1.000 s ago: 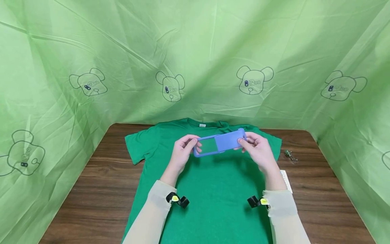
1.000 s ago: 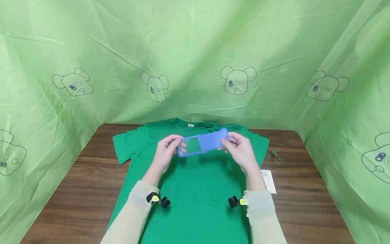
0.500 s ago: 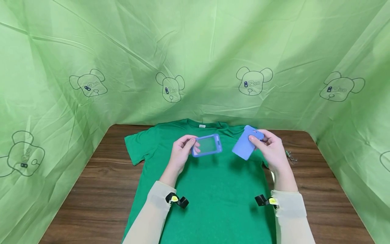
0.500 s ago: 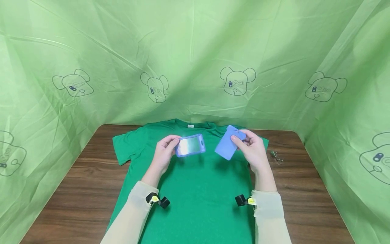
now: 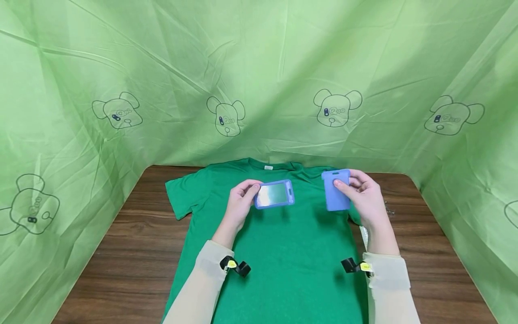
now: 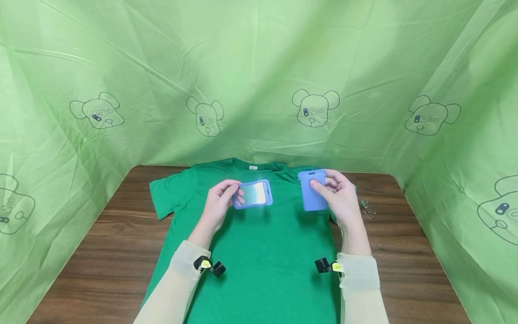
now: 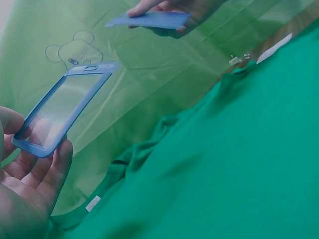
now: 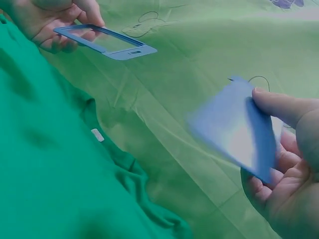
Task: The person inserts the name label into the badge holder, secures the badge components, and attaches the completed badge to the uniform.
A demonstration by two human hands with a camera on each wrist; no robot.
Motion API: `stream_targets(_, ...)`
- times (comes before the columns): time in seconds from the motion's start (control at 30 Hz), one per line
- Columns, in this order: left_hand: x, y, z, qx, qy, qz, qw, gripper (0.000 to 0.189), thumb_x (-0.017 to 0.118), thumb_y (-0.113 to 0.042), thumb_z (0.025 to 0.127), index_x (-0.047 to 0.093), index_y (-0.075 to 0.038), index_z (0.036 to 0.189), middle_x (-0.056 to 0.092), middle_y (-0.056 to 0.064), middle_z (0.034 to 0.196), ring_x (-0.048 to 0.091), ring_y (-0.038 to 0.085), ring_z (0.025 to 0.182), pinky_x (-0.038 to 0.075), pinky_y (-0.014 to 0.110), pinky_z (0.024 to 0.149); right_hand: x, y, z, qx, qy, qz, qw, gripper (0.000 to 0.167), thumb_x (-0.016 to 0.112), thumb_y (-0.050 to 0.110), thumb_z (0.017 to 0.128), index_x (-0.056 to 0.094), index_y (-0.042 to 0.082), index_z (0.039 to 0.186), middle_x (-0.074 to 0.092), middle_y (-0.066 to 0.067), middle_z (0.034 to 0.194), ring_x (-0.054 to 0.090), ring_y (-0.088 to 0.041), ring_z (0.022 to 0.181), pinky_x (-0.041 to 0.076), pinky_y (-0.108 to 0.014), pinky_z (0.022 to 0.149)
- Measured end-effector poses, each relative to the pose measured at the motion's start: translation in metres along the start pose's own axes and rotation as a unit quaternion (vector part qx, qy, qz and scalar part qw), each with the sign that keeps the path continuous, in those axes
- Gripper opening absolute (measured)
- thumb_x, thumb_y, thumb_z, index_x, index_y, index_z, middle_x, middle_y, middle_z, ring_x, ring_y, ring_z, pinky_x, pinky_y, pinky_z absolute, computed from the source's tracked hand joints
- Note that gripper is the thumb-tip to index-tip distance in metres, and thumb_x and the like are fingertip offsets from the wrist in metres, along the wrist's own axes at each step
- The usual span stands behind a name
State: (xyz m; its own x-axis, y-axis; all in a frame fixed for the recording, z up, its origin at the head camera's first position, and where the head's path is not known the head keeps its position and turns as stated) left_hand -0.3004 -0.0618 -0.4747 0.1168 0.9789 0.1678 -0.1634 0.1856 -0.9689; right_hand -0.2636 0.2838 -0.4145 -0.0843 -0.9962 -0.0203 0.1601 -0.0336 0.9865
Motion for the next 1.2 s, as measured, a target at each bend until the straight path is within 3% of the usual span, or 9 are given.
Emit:
stream_targets(0.13, 0.0, 0.0, 0.0, -0.001, -0.001, 0.002, 1.0, 0.023, 0.066, -0.016, 0.111, 0.076, 0.004, 0.117, 0.069, 0.035, 0.114, 0.066, 0.018, 0.084, 0.058, 0.026, 0.068, -0.007, 0.0, 0.0, 0.011, -0.012, 0.006, 0.9998, 0.028, 0.081, 0.009, 0.101, 0.072, 0.017, 0.126, 0.082, 0.013, 0.1, 0.077, -0.004, 0.092, 0.062, -0.02, 0.079)
stream_targets(0.37, 0.001, 0.0, 0.0, -0.004, 0.0, -0.002, 1.0, 0.023, 0.066, -0.015, 0.111, 0.076, 0.005, 0.117, 0.069, 0.035, 0.115, 0.066, 0.018, 0.085, 0.058, 0.026, 0.069, -0.015, 0.0, -0.002, 0.028, -0.031, 0.005, 0.9991, 0.031, 0.082, 0.012, 0.1, 0.07, 0.017, 0.128, 0.083, 0.009, 0.098, 0.078, -0.007, 0.085, 0.062, -0.021, 0.072)
stream_targets(0.47, 0.001, 0.0, 0.0, -0.003, 0.0, -0.001, 1.0, 0.023, 0.066, -0.015, 0.111, 0.076, 0.004, 0.116, 0.07, 0.032, 0.114, 0.067, 0.019, 0.085, 0.059, 0.026, 0.069, -0.018, 0.0, -0.003, 0.03, -0.032, -0.025, 0.9987, 0.038, 0.084, 0.017, 0.099, 0.069, 0.015, 0.134, 0.082, 0.009, 0.099, 0.078, -0.007, 0.086, 0.061, -0.022, 0.072)
stream_targets(0.7, 0.0, 0.0, -0.001, -0.006, 0.001, 0.003, 1.0, 0.025, 0.067, -0.019, 0.111, 0.076, 0.003, 0.118, 0.076, 0.011, 0.107, 0.069, 0.02, 0.088, 0.061, 0.028, 0.072, -0.023, 0.007, -0.005, 0.003, -0.01, -0.145, 0.9893, 0.045, 0.072, 0.022, 0.108, 0.06, 0.006, 0.148, 0.08, 0.016, 0.103, 0.073, -0.004, 0.094, 0.056, -0.019, 0.08)
stream_targets(0.97, -0.008, 0.0, -0.002, -0.008, -0.011, 0.0, 0.9999, 0.025, 0.068, -0.019, 0.11, 0.077, 0.003, 0.117, 0.074, 0.017, 0.107, 0.067, 0.02, 0.088, 0.06, 0.029, 0.071, -0.017, 0.038, -0.021, -0.04, -0.004, -0.175, 0.9838, 0.043, 0.071, 0.018, 0.109, 0.061, 0.003, 0.148, 0.08, 0.012, 0.106, 0.076, -0.004, 0.091, 0.059, -0.018, 0.078)
stream_targets(1.2, -0.006, 0.002, 0.001, -0.012, -0.008, -0.01, 0.9998, 0.022, 0.068, -0.02, 0.111, 0.078, 0.0, 0.116, 0.075, 0.003, 0.094, 0.066, 0.015, 0.081, 0.057, 0.026, 0.067, -0.048, 0.046, -0.036, -0.028, -0.015, -0.215, 0.9761, 0.043, 0.071, 0.021, 0.109, 0.061, 0.008, 0.148, 0.079, 0.017, 0.108, 0.074, -0.001, 0.093, 0.059, -0.018, 0.074)
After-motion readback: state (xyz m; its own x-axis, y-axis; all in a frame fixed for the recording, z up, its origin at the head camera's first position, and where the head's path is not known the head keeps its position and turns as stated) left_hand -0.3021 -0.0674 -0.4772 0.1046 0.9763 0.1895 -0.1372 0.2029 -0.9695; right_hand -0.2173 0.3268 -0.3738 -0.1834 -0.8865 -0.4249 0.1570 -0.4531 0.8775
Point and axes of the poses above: each hand's wrist, its own z-axis towards the middle knuckle, its own x-axis out of the palm, y = z × x, the point moved 10 cm from there along z, towards the middle knuckle
